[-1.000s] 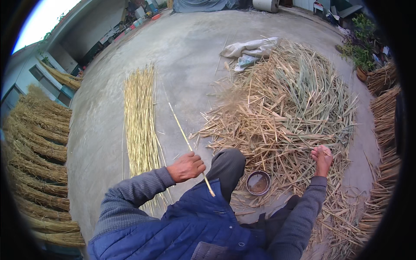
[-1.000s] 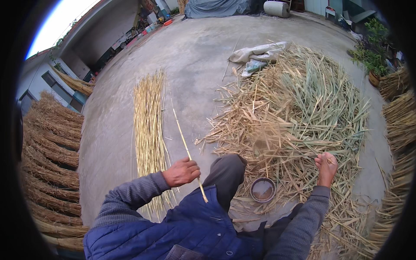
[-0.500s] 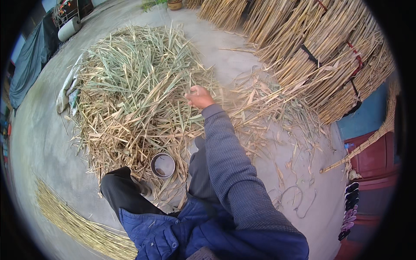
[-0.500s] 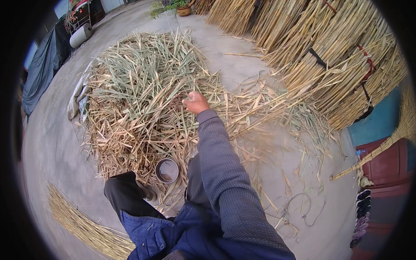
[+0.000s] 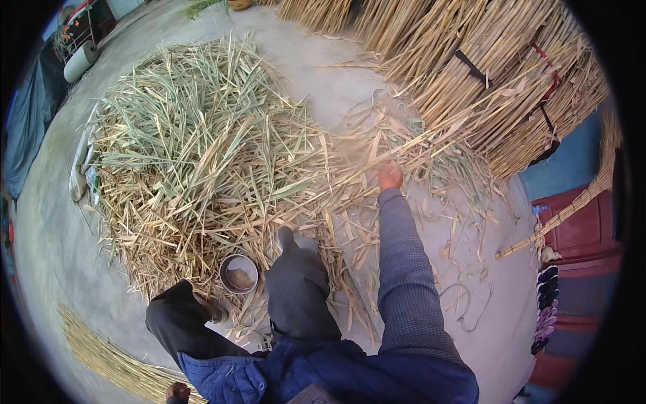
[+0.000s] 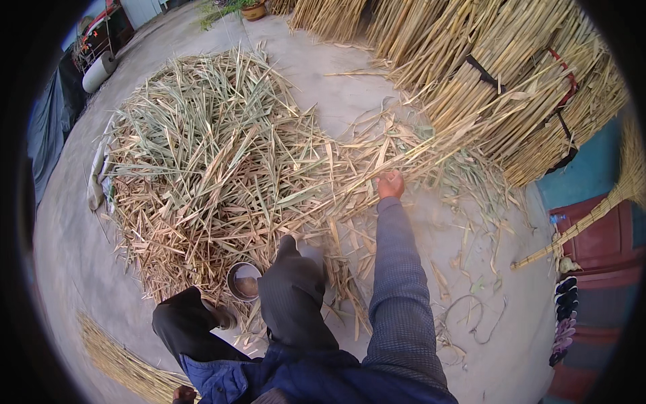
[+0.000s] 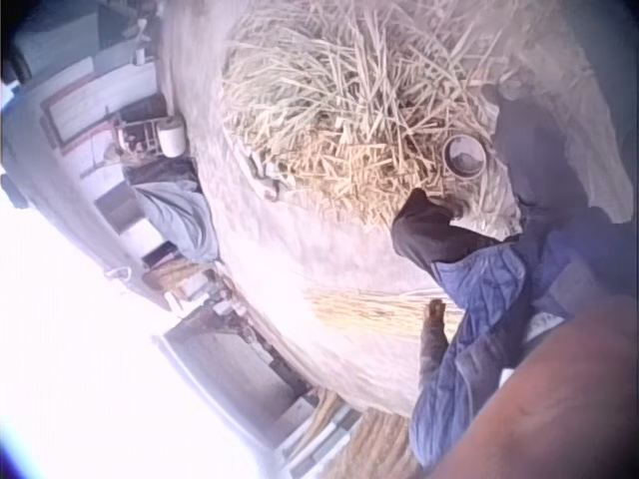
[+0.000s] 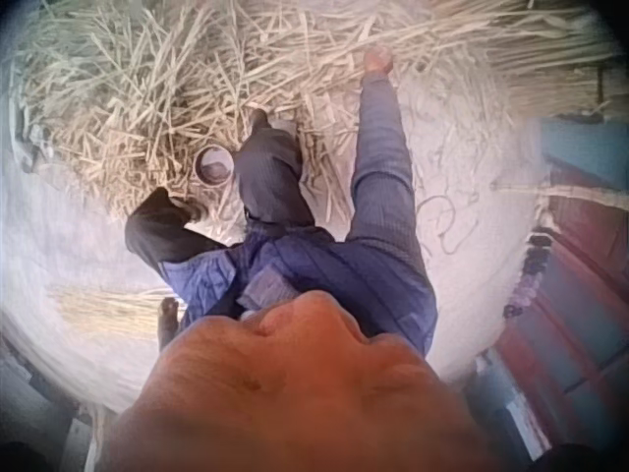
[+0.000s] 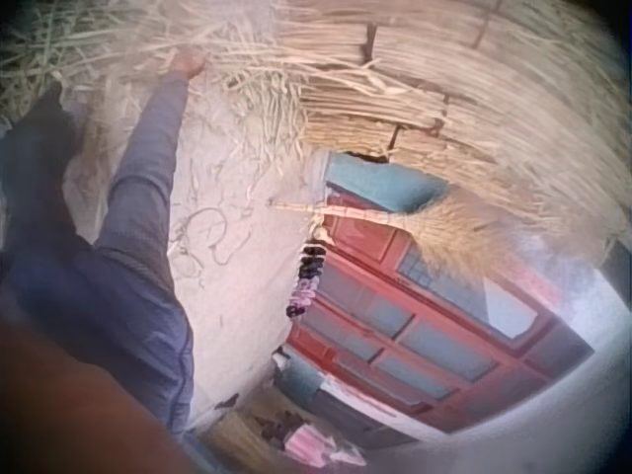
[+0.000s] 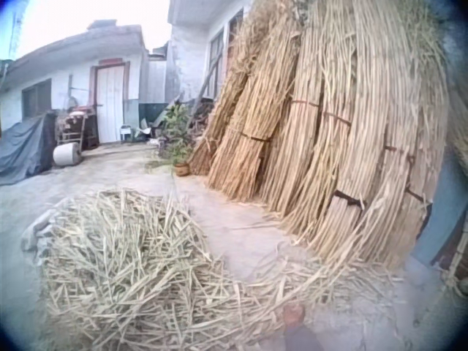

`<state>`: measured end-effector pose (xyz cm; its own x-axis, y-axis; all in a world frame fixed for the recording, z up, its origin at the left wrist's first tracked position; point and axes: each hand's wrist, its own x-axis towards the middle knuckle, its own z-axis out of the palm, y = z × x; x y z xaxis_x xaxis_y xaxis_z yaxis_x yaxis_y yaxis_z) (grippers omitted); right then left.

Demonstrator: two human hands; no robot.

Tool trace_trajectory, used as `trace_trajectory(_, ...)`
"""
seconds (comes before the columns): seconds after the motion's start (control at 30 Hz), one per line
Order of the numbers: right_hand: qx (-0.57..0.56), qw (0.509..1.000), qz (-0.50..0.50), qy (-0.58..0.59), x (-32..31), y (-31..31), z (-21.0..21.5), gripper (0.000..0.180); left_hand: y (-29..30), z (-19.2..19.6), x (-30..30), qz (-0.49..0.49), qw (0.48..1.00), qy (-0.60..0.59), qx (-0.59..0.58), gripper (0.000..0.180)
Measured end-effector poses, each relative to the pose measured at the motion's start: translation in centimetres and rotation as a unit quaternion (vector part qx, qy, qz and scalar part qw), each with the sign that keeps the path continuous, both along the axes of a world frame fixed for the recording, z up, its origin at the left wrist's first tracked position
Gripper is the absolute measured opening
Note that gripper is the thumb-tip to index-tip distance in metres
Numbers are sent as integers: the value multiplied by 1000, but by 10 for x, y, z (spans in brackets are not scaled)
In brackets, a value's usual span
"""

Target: The person sits on the floor and repeatedly strips dried palm fronds by hand, pulling off the leafy fibers to leave a bare central stalk. The stripped stalks are placed aside, and the loose fibers accumulate on the floor.

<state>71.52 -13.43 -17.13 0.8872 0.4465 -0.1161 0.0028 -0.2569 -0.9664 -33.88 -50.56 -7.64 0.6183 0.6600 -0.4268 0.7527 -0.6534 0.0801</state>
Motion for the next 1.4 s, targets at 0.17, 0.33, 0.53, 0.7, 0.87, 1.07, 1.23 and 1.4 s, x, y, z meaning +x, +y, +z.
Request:
trace_trajectory(0.17,17,992,-94,79,21,7,24,36,4,17,7,310,917,-124,-217,31)
trace_trajectory(0.33,-200,954,-169,-148,27,-22,39,33,15,8,27,454,845,-107,-261,32)
trace_trajectory(0.53,-271,923,-190,-197,21,-35,46,36,17,-16,20,387,897,-103,-188,33)
trace_trajectory(0.7,-228,933,-149,-234,28,-31,50,36,10,-21,23,571,759,-178,-257,37)
trace_trajectory(0.87,-74,993,-51,-71,34,-5,27,50,23,-11,49,554,784,-75,-270,41)
trace_trajectory(1.07,15,996,-14,82,53,17,15,39,43,6,78,505,833,-10,-224,40)
trace_trajectory(1.23,-230,964,0,-136,67,-3,34,38,48,11,86,494,845,28,-204,40)
trace_trajectory(1.4,-31,996,76,31,85,-29,82,41,58,5,91,467,863,-40,-189,40)
